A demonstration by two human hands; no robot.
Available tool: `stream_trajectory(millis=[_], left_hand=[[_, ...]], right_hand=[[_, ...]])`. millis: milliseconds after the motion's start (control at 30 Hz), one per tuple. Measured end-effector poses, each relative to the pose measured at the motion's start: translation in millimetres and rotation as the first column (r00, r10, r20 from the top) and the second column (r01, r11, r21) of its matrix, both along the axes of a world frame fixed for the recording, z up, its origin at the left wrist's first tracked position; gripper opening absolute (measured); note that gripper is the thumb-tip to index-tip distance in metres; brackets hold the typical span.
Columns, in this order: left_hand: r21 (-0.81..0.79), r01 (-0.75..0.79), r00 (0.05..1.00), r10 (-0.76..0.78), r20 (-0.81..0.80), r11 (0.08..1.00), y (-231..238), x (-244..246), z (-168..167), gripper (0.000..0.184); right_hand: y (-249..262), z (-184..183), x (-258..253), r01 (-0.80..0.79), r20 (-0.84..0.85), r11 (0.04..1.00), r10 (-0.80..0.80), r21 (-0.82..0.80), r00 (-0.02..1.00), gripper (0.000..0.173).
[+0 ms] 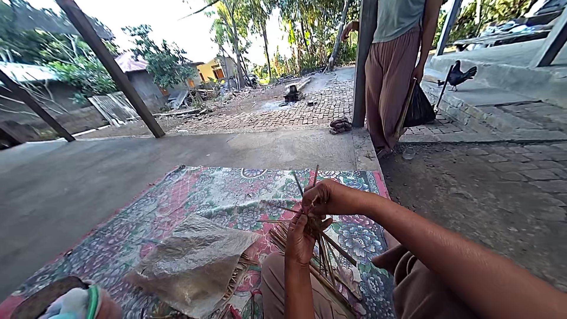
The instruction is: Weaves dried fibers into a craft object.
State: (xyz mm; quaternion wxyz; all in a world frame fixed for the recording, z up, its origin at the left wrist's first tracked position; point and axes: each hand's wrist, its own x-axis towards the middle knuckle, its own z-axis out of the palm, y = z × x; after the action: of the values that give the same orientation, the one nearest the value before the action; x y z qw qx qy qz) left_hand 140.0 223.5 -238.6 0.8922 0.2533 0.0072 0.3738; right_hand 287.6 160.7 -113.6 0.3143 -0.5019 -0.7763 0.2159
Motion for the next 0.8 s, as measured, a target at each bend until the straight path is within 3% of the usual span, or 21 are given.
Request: stream_trajectory(millis=[100, 200, 267, 333, 400, 467, 567, 667, 800], left_hand=[[0.069, -0.097, 0.993, 0.101, -0.057, 0.993, -3.1, 2.9, 3.9, 0.015], [0.311, -0.216, 0.937, 0.286, -0.2, 0.926, -6.4, 4.9, 8.8, 0.02], [0.519, -0.203, 0.863, 0.403, -0.306, 0.83, -8.7, 1.5, 13.4, 0.024], [0.65, -0.15, 0.811, 0.469, -0.351, 0.745, -9.2, -0.8, 17.1, 0.029], [0.694, -0.167, 0.782, 0.523, -0.339, 0.7, -9.3, -0.3, 17.5, 0.025], [0.681, -0.25, 0.774, 0.565, -0.287, 0.689, -9.6, 2.2, 16.3, 0.013], [0.557, -0.328, 0.84, 0.505, -0.197, 0.763, -8.7, 4.4, 14.4, 0.008], [0.416, -0.356, 0.873, 0.456, -0.171, 0.837, -10.1, 1.9, 12.4, 0.012], [0.368, -0.413, 0.861, 0.488, -0.14, 0.833, -7.6, -4.0, 10.7, 0.017]], right_hand=[[-0.3, -2.6, -3.5, 0.104, 0.063, 0.994, -0.106, 0.031, 0.992, 0.008], [-4.9, 3.3, -14.6, 0.33, 0.251, 0.944, -0.319, -0.001, 0.914, 0.008], [-6.5, 8.2, -18.0, 0.423, 0.359, 0.906, -0.385, -0.03, 0.85, 0.011], [-6.6, 9.7, -14.7, 0.45, 0.384, 0.89, -0.39, -0.077, 0.837, 0.014], [-5.5, 5.4, -6.6, 0.377, 0.32, 0.92, -0.326, -0.11, 0.89, 0.014], [-4.9, 0.6, 0.7, 0.228, 0.194, 0.968, -0.205, -0.104, 0.959, 0.015], [-5.5, 1.7, 1.6, 0.141, 0.082, 0.987, -0.135, -0.073, 0.987, 0.015], [-3.9, 5.0, -13.8, 0.228, -0.013, 0.972, -0.229, -0.049, 0.973, 0.029], [3.0, 4.3, -34.3, 0.335, -0.042, 0.942, -0.334, 0.007, 0.942, 0.033]])
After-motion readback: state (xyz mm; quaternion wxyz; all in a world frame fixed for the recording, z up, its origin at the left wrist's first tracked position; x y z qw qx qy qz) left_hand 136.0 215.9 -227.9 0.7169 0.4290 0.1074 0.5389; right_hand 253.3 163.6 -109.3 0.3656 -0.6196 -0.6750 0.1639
